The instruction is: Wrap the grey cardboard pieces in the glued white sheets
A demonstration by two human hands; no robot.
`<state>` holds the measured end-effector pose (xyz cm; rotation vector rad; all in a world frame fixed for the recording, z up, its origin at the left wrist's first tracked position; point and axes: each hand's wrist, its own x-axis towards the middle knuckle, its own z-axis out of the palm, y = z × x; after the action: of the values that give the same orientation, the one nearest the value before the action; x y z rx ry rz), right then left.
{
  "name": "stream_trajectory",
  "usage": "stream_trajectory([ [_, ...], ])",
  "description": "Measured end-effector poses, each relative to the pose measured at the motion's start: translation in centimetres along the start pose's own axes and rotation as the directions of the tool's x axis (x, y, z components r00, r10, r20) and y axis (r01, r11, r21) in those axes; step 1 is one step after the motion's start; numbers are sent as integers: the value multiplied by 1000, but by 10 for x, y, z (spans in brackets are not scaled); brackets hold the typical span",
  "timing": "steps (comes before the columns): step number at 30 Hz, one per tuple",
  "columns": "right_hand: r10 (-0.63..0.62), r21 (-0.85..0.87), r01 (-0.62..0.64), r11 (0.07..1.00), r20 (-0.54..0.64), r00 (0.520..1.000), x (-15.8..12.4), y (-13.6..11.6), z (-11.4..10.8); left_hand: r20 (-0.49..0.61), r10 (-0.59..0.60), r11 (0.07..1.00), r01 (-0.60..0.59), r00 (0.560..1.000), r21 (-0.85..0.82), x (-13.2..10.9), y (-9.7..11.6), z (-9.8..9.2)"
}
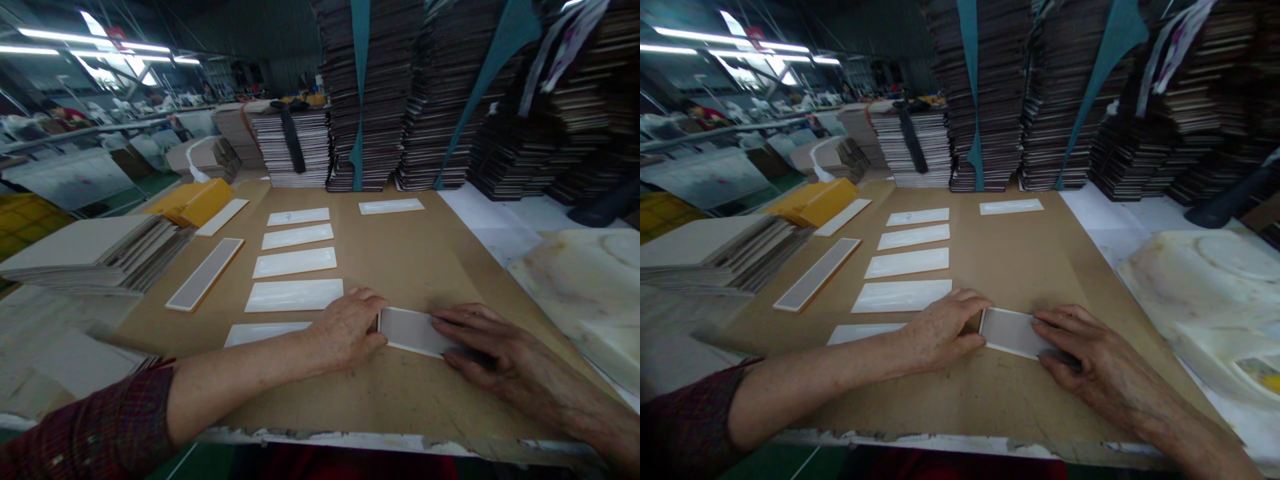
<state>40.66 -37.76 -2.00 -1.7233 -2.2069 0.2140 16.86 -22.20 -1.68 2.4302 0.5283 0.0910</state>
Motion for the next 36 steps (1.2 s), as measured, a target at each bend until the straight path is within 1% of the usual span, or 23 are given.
stream_trajectory([
  [5, -11, -2, 11, 1000, -20, 1000, 3, -2, -2, 11, 2, 1000, -2, 1000, -3, 1, 0, -1],
  [10, -9, -30, 9, 999, -1, 1000, 3, -1, -1, 33, -3, 1000, 2, 999, 24, 4, 2, -2],
  [13, 7, -71, -7, 997, 3, 1000, -3, 3, -1, 23, -17, 999, 16, 1000, 32, 5, 2, -1],
  [18, 104, -120, -107, 987, -30, 994, -27, 14, -9, 6, 8, 999, -8, 1000, 48, 5, 0, 1],
  [23, 263, -6, -264, 964, -57, 963, -45, 15, -17, 16, 7, 999, -8, 1000, 38, 5, 0, 1],
  [25, 302, 45, -300, 953, -63, 951, -48, 13, -17, 24, 4, 999, -5, 1000, 42, 6, 0, 0],
  [30, 324, 128, -313, 941, -77, 943, -51, 12, -12, 41, -13, 999, 11, 999, 47, 7, 2, -2],
  [36, 310, 147, -296, 944, -84, 947, -52, 15, -10, 57, -13, 999, 12, 998, 29, 9, 0, -2],
])
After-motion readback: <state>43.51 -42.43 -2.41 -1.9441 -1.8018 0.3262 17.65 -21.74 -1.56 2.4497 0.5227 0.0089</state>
